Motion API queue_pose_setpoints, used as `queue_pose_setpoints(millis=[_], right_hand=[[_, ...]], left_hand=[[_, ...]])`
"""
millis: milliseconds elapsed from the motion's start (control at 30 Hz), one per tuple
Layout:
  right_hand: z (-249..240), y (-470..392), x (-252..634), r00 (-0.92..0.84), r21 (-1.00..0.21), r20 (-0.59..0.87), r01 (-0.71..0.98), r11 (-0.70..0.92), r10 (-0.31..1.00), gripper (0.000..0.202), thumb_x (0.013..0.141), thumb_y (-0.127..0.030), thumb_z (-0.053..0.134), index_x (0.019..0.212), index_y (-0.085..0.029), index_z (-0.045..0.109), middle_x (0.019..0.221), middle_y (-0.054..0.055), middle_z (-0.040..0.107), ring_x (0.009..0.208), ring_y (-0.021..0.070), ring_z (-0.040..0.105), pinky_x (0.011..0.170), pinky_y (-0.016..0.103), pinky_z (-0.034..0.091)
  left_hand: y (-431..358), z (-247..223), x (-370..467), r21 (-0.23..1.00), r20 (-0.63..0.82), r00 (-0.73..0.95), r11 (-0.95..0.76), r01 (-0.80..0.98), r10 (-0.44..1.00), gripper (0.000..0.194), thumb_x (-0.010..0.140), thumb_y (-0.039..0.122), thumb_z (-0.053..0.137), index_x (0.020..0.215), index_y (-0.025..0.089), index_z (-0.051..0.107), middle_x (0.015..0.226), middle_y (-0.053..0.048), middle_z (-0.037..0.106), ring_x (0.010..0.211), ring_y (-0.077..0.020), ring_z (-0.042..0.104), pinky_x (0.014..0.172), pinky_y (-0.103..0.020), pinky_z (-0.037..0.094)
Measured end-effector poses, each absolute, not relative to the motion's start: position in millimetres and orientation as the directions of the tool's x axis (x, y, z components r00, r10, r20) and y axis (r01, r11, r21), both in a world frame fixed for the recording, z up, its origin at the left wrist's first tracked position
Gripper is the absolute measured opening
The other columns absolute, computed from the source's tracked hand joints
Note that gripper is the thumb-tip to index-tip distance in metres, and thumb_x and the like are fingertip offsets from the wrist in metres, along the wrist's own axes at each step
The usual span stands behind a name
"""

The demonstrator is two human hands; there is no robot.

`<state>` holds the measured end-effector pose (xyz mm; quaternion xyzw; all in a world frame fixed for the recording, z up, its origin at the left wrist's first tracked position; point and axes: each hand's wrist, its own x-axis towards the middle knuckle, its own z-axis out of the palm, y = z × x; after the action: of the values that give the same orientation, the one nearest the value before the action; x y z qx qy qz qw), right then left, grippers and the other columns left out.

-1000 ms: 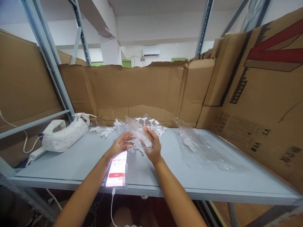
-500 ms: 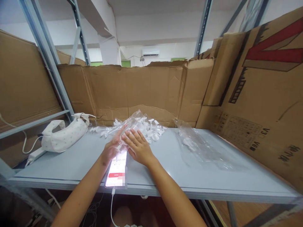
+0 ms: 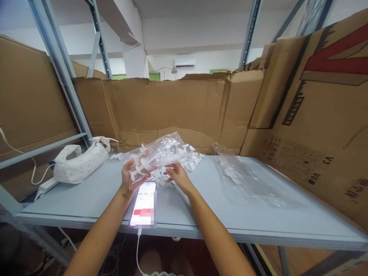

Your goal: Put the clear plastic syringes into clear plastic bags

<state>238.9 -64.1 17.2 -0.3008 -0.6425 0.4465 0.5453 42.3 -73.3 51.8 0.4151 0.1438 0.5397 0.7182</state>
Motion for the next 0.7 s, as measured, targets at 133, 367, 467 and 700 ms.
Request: queue_pose_setpoints(millis=[133, 367, 467, 700], right_hand=[[23, -68, 241, -0.390, -0.886, 0.397, -0.401, 0.235, 0.831, 0.049, 0.074, -0.058, 0.061, 0.099, -0.016, 0.065, 0.097, 0.010, 0.068, 0.088, 0.0227, 0.065, 0.073, 0.036, 0.054], [31, -64, 253, -0.197, -0.813, 0.190, -0.580, 0.042, 0.962, 0.029, 0.070, -0.034, 0.074, 0.096, -0.023, 0.065, 0.090, 0.001, 0.069, 0.074, 0.0191, 0.067, 0.071, 0.039, 0.058], [30, -61, 253, -0.155, -0.779, 0.151, -0.626, 0.021, 0.976, 0.026, 0.069, -0.030, 0.076, 0.091, -0.023, 0.064, 0.086, 0.000, 0.069, 0.073, 0.0185, 0.068, 0.074, 0.040, 0.058], [26, -52, 259, -0.023, -0.651, 0.094, -0.758, 0.044, 0.995, 0.027, 0.063, -0.022, 0.079, 0.081, -0.023, 0.059, 0.075, -0.003, 0.066, 0.079, 0.0201, 0.069, 0.083, 0.041, 0.057]], left_hand=[[-70, 47, 45, 0.824, 0.192, 0.522, 0.153, -0.546, 0.831, 0.068, 0.075, 0.057, 0.053, 0.133, 0.021, 0.047, 0.106, -0.013, 0.063, 0.079, -0.0257, 0.064, 0.049, -0.028, 0.046], [-60, 40, 51, 0.935, 0.114, 0.420, 0.045, -0.351, 0.900, 0.079, 0.073, 0.063, 0.059, 0.138, 0.025, 0.037, 0.118, -0.016, 0.058, 0.081, -0.0249, 0.066, 0.059, -0.031, 0.051], [-61, 38, 54, 0.977, 0.101, 0.322, -0.032, -0.212, 0.941, 0.092, 0.069, 0.044, 0.074, 0.144, 0.033, 0.021, 0.122, -0.016, 0.056, 0.078, -0.0219, 0.067, 0.064, -0.034, 0.053], [-46, 33, 54, 0.969, 0.098, -0.014, -0.099, -0.224, 0.995, 0.057, 0.076, 0.021, 0.063, 0.127, 0.019, 0.040, 0.095, -0.008, 0.064, 0.064, -0.0129, 0.065, 0.065, -0.029, 0.053]])
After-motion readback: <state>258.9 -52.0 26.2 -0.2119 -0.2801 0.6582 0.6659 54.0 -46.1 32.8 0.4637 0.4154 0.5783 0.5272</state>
